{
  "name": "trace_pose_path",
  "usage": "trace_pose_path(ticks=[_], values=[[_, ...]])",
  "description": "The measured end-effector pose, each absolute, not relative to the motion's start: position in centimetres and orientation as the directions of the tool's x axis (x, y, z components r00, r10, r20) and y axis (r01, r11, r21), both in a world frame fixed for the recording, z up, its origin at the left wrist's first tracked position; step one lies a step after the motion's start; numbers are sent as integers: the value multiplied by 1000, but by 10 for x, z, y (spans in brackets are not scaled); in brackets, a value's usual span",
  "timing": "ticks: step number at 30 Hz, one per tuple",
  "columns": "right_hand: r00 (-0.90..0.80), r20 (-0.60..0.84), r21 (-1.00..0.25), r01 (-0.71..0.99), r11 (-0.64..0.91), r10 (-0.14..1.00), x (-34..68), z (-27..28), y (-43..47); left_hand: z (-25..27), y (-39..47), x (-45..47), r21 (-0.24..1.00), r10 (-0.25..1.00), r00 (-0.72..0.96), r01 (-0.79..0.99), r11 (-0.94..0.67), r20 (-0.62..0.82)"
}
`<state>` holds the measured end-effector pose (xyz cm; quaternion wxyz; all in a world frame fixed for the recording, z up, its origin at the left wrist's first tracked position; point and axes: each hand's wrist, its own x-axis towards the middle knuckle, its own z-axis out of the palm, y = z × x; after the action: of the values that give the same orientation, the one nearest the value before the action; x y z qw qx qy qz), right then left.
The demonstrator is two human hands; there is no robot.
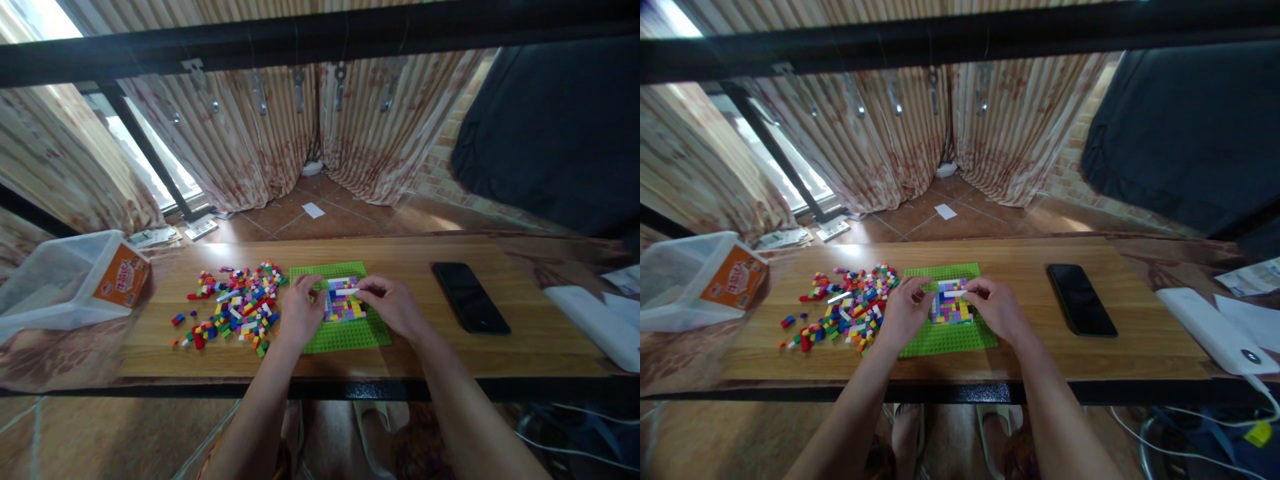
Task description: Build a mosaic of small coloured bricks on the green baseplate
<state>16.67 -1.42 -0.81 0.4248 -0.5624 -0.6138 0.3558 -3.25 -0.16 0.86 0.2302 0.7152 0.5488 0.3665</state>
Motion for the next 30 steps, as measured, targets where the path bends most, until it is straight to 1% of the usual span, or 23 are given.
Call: trace_pose_path(ticks=[3, 6, 11, 14, 16, 18, 21, 24, 28, 30], values=[[-43, 95, -926, 364, 105, 994, 166, -9, -16, 10, 2, -42, 716, 950, 114, 633, -296, 292], [-35, 92, -922, 374, 98, 995, 167, -8, -17, 13, 6, -65, 691, 950, 122, 660, -294, 288], [-5, 116, -914, 391, 109, 993, 166, -3, -21, 16, 5, -119, 629, 970, 175, 739, -241, 166], [-49, 161, -889, 426, 166, 986, 150, 5, -27, 20, 0, -138, 604, 982, 158, 774, -191, 108], [-117, 214, -836, 491, 243, 970, 131, 11, -33, 24, -2, -143, 591, 990, 120, 794, -142, 77], [-181, 282, -741, 582, 334, 942, 107, 15, -38, 27, -4, -143, 579, 993, 105, 808, -111, 44], [-231, 357, -612, 675, 413, 905, 74, 13, -44, 28, -7, -139, 546, 989, 148, 826, -137, 25], [-256, 376, -522, 736, 432, 890, 51, 3, -44, 26, -12, -132, 484, 988, 150, 864, -141, 21], [-258, 349, -483, 774, 409, 901, 35, -8, -39, 24, -16, -125, 425, 994, 111, 900, -99, -3], [-263, 317, -471, 791, 392, 911, 30, -10, -37, 24, -16, -125, 404, 992, 123, 908, -108, -12]])
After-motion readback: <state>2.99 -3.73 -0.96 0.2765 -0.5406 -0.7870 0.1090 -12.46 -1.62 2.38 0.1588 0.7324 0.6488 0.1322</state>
